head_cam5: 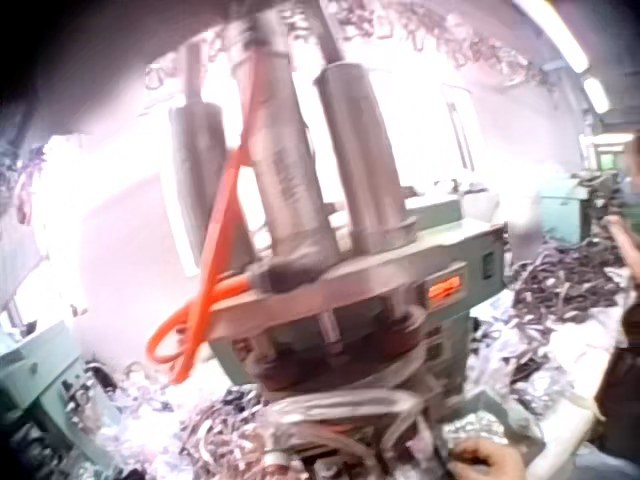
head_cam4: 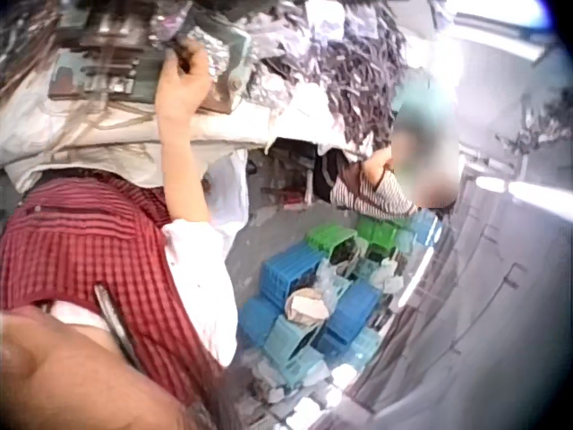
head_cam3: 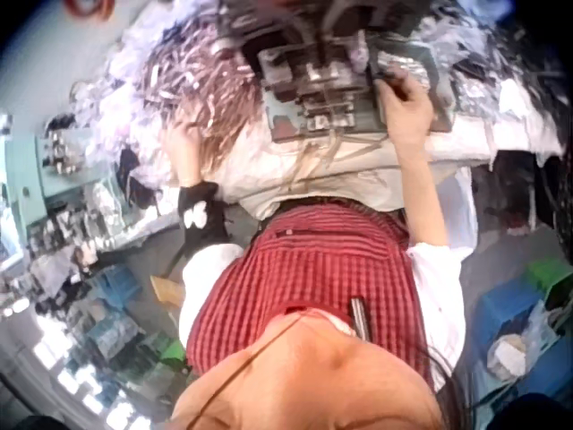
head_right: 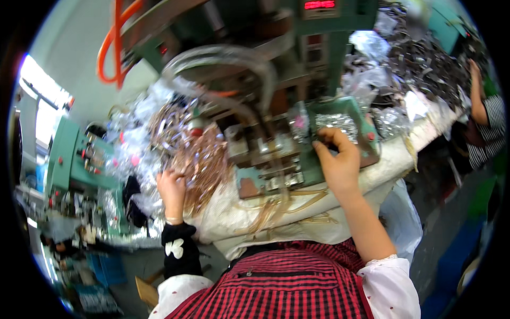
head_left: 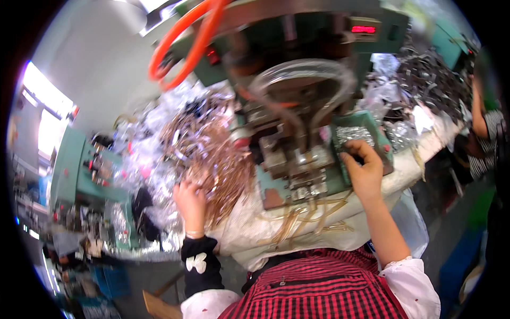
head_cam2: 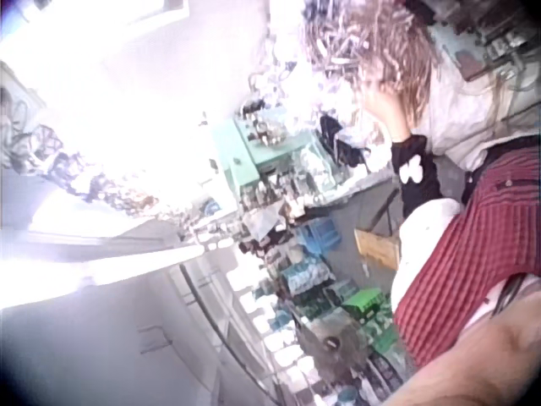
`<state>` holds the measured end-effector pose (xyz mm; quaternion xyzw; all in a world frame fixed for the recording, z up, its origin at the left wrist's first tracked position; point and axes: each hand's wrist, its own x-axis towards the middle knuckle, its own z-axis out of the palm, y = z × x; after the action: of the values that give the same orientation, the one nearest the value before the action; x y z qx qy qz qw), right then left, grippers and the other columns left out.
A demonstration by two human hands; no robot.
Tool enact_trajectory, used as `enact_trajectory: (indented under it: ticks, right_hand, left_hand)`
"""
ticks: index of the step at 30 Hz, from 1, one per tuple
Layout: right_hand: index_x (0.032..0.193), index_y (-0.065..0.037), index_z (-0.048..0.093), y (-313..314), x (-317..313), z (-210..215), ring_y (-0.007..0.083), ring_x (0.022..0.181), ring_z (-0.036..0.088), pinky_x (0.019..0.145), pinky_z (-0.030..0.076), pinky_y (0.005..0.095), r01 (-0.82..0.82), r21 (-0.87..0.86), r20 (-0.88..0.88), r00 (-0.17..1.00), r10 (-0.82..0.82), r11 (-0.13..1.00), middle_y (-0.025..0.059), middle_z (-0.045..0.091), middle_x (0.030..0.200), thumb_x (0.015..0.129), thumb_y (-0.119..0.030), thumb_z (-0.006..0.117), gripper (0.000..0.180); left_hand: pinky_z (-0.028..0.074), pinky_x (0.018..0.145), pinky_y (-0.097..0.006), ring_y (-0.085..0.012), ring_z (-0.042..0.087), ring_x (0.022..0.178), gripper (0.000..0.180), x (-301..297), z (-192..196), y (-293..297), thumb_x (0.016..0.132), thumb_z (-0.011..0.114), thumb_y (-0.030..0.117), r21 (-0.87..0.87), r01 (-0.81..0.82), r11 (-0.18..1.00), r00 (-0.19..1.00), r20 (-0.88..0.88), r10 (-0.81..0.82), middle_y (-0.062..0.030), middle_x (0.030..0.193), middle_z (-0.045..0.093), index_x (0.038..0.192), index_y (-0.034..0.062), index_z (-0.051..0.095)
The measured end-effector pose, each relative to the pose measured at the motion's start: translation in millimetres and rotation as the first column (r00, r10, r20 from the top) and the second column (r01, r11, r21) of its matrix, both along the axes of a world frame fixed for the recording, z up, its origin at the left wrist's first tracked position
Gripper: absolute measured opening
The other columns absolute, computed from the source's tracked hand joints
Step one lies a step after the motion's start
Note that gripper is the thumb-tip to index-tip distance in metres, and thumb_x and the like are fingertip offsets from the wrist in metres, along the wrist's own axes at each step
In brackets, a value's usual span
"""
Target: The person repeatedly picks small metallic components from a tray and places them into a press machine, then removes the processed items. The hands work continuously with the machine and a container of parts.
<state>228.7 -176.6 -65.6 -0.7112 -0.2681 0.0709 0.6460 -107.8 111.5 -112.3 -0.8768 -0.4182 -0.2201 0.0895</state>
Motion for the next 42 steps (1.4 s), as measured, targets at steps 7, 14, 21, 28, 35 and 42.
enact_trajectory:
  ticks: [7,14,21,28,35,42]
  right_hand:
    - [0.102,0.0,0.075,-72.2,14.1,-20.1,0.0137,0.079,0.063,0.073,0.05,0.0281,0.309,-0.122,0.142,0.946,-0.292,0.943,0.0068,0.072,0.09,0.086,-0.002,0.073,0.016]
    - [0.099,-0.004,0.076,2.0,-15.7,59.5,0.0258,0.084,0.068,0.078,0.051,0.036,-0.044,0.058,0.412,0.911,0.016,0.997,0.0124,0.073,0.092,0.082,-0.003,0.074,0.017]
    - [0.133,0.006,0.053,46.8,-36.5,42.3,0.0141,0.105,0.065,0.095,0.049,0.0279,-0.15,0.365,-0.166,0.961,0.223,0.919,0.0122,0.072,0.113,0.091,0.003,0.067,0.044]
    - [0.139,0.004,0.049,38.7,-50.9,69.9,0.0163,0.114,0.063,0.1,0.047,0.0295,-0.173,0.366,-0.351,0.884,0.308,0.915,0.0139,0.071,0.116,0.093,0.001,0.063,0.048]
    - [0.122,0.001,0.066,-6.2,3.1,33.1,0.026,0.114,0.067,0.098,0.05,0.0351,-0.058,-0.02,0.163,0.985,0.06,0.998,0.0163,0.071,0.119,0.091,0.003,0.058,0.032]
    - [0.109,-0.002,0.07,-52.0,38.0,-35.0,0.0357,0.098,0.068,0.089,0.052,0.0414,0.166,-0.177,0.362,0.927,-0.093,0.97,0.0165,0.071,0.104,0.088,0.002,0.06,0.023]
  left_hand:
    - [0.049,0.08,-0.033,-0.0241,0.064,0.087,0.025,52.2,48.9,-32.5,0.09,0.066,-0.009,0.224,0.274,0.935,0.763,0.541,-0.354,-0.0092,0.103,0.075,0.113,0.0001,0.069]
    - [0.049,0.078,-0.021,-0.0102,0.066,0.09,0.033,75.6,62.8,-55.7,0.101,0.059,0.002,-0.402,0.624,0.67,0.53,0.848,0.015,-0.0091,0.106,0.074,0.134,0.0036,0.061]
    - [0.052,0.072,-0.024,-0.0148,0.065,0.087,0.018,107.5,70.3,-98.6,0.102,0.059,0.006,-0.306,0.714,0.63,0.346,0.936,0.063,-0.0121,0.105,0.07,0.112,-0.0047,0.069]
    - [0.049,0.066,-0.028,-0.0152,0.057,0.076,0.008,155.6,165.0,-108.9,0.096,0.063,-0.001,0.088,0.634,0.768,0.362,0.844,-0.396,-0.0096,0.089,0.064,0.09,-0.0051,0.067]
    - [0.054,0.057,-0.028,-0.0169,0.066,0.065,0.021,162.6,135.9,-154.4,0.074,0.079,0.006,0.345,0.834,0.431,0.317,0.34,-0.885,-0.0126,0.1,0.074,0.094,0.0052,0.074]
    - [0.041,0.045,-0.025,-0.0139,0.057,0.053,0.024,185.6,108.3,-151.7,0.074,0.084,0.006,0.403,0.847,0.348,0.261,0.255,-0.931,-0.0099,0.096,0.074,0.094,0.0077,0.071]
